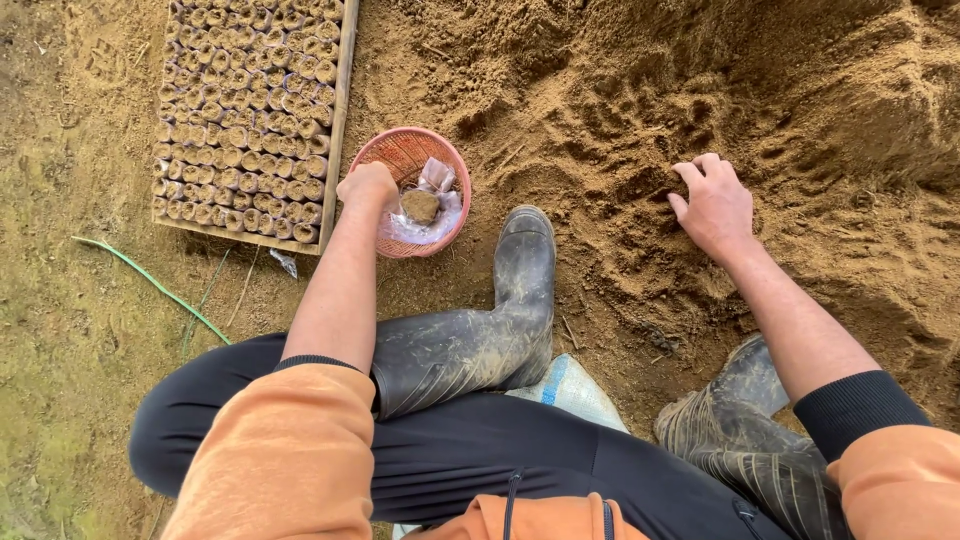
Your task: The person sits on the ground and uses their hands to scoop a brown granular material from a pile. They roll the material into a small cylinder and place it into a wooden tray with circular indentations. The person repeats this process, occasionally retrieving small items from a pink basket to place inside the material before molding.
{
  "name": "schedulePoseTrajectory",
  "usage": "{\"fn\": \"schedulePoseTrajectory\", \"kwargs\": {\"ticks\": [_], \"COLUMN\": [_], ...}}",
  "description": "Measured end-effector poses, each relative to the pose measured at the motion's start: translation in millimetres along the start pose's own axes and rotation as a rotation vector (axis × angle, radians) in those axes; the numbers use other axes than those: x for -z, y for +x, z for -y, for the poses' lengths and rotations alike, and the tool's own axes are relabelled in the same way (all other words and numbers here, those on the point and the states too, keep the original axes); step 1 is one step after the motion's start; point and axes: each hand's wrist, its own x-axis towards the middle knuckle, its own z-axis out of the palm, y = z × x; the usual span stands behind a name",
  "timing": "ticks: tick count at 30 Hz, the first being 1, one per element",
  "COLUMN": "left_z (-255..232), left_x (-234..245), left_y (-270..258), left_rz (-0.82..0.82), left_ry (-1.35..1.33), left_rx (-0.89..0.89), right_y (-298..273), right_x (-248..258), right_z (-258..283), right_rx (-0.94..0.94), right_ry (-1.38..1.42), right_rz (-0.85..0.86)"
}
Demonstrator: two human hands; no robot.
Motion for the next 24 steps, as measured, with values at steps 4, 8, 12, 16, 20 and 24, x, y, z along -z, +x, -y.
{"fn": "schedulePoseTrajectory", "kwargs": {"ticks": [4, 8, 12, 16, 20, 24], "left_z": [-1.5, 7.1, 0.8, -3.3, 6.9, 15.6], "left_x": [24.0, 16.5, 9.9, -25.9, -38.5, -44.1], "left_y": [3.4, 15.1, -18.7, -14.2, -10.8, -7.5], "left_rz": [0.118, -0.028, -0.253, -0.336, -0.293, -0.304], "left_ry": [-0.136, -0.123, 0.147, 0.394, 0.403, 0.404], "left_rx": [0.000, 0.039, -0.003, -0.036, 0.001, -0.039], "right_y": [-0.1, 0.0, -0.7, -2.0, -1.6, -1.2], "right_x": [-6.5, -26.0, -24.3, -17.0, -17.9, -16.1], "right_z": [-7.9, -19.4, -16.6, -13.1, -12.5, -12.2], "right_rx": [0.012, 0.031, 0.018, 0.021, 0.026, 0.014], "right_ry": [0.013, 0.014, -0.007, 0.019, 0.008, -0.009], "right_rz": [0.021, -0.012, -0.030, -0.038, -0.026, -0.006]}}
